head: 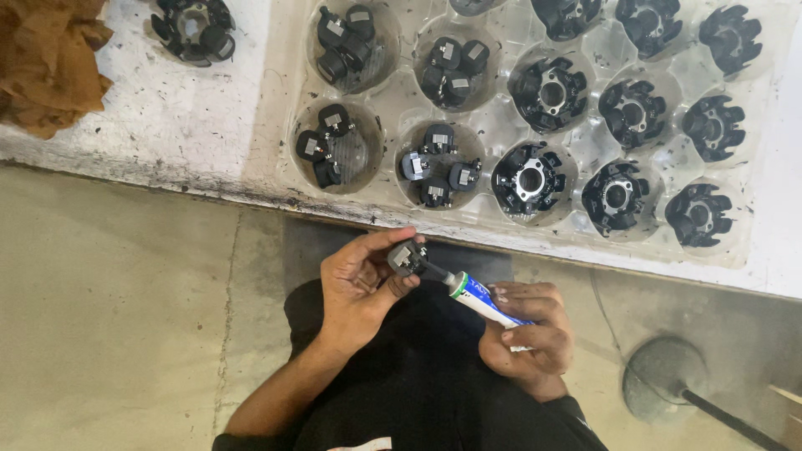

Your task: The person holds a tube of adhesive in one hand and picks up small black mechanical components one at a time, squeezing adhesive onto each part, then places the treated parts into the cavities of a clear plastic tray. The person repeats this cycle across the tray of parts.

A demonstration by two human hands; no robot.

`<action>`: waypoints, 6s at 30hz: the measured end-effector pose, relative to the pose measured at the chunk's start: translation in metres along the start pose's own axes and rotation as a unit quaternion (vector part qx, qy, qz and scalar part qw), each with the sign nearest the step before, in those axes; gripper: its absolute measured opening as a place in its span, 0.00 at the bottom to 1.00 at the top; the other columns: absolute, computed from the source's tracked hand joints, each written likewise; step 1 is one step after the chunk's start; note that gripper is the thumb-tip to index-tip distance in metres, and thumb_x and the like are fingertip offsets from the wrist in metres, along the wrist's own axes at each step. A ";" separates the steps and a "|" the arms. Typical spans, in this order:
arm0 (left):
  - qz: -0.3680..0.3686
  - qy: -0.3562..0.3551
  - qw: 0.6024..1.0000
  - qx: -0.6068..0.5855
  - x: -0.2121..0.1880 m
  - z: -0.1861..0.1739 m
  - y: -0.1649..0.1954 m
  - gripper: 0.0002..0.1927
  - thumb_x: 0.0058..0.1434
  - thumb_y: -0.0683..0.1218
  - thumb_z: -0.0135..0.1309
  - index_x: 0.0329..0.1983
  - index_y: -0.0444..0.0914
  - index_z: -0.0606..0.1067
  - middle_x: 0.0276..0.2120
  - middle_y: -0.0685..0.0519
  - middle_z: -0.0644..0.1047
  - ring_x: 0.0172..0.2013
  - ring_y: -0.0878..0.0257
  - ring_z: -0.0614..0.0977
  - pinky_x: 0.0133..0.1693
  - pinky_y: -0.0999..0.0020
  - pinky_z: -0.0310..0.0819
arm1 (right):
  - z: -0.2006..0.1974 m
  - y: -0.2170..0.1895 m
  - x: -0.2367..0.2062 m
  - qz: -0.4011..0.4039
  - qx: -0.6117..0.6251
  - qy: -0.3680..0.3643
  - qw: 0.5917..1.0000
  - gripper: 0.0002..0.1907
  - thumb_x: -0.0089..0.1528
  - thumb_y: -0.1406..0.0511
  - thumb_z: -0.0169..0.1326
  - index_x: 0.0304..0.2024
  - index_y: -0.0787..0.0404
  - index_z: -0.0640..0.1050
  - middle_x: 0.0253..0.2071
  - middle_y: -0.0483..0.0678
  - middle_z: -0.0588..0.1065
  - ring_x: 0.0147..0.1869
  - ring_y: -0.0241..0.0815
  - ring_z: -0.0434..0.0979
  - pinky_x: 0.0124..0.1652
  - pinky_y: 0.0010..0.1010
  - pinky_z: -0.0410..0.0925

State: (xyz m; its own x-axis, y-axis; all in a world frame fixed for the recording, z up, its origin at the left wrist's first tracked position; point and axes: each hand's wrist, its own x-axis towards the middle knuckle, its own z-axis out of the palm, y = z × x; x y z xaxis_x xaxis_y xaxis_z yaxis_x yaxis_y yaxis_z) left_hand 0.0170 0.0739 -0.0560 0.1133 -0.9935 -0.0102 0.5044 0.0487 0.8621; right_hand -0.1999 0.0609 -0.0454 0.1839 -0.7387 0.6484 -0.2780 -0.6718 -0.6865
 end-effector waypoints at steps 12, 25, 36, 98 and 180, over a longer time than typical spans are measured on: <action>-0.078 -0.054 0.990 -0.107 -0.010 -0.001 -0.018 0.26 0.65 0.43 0.65 0.64 0.32 0.73 0.61 0.45 0.78 0.45 0.62 0.83 0.49 0.65 0.82 | 0.007 0.009 -0.005 0.000 0.040 0.073 0.997 0.21 0.55 0.71 0.67 0.34 0.56 0.64 0.35 0.52 0.75 0.42 0.51 0.81 0.40 0.42 0.80; -0.086 -0.065 0.981 -0.158 -0.012 -0.004 -0.024 0.24 0.68 0.49 0.62 0.64 0.34 0.73 0.62 0.42 0.77 0.43 0.60 0.83 0.46 0.60 0.84 | 0.005 0.003 -0.001 0.031 0.010 0.059 0.998 0.21 0.54 0.79 0.61 0.33 0.57 0.64 0.36 0.52 0.75 0.42 0.51 0.82 0.41 0.43 0.81; -0.116 -0.054 0.966 -0.224 -0.015 -0.007 -0.026 0.24 0.68 0.49 0.62 0.63 0.32 0.78 0.52 0.41 0.80 0.40 0.59 0.83 0.43 0.61 0.84 | -0.006 -0.004 0.002 0.038 -0.035 -0.007 0.999 0.22 0.53 0.80 0.63 0.33 0.56 0.64 0.36 0.54 0.75 0.40 0.54 0.83 0.39 0.41 0.80; 0.135 0.080 0.931 0.328 0.050 -0.041 0.087 0.13 0.69 0.37 0.58 0.52 0.35 0.69 0.44 0.51 0.77 0.45 0.66 0.81 0.51 0.69 0.78 | 0.011 0.030 -0.025 0.106 0.215 0.204 0.949 0.20 0.60 0.76 0.65 0.39 0.55 0.66 0.39 0.51 0.75 0.43 0.43 0.77 0.45 0.32 0.76; -0.072 -0.059 0.991 -0.096 -0.008 -0.005 -0.014 0.24 0.69 0.43 0.61 0.65 0.31 0.71 0.63 0.43 0.76 0.49 0.59 0.83 0.53 0.62 0.82 | 0.009 0.003 0.002 0.016 -0.027 0.038 0.999 0.21 0.56 0.79 0.62 0.35 0.57 0.63 0.37 0.52 0.74 0.44 0.52 0.83 0.45 0.43 0.81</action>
State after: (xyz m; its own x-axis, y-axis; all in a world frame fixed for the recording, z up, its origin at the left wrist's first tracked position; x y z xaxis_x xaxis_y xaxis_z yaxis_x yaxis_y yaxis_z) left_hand 0.0135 0.0815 -0.0708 -0.0659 -0.9962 -0.0572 0.6636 -0.0865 0.7431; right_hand -0.1921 0.0573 -0.0488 0.1024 -0.7527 0.6503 -0.3330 -0.6420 -0.6906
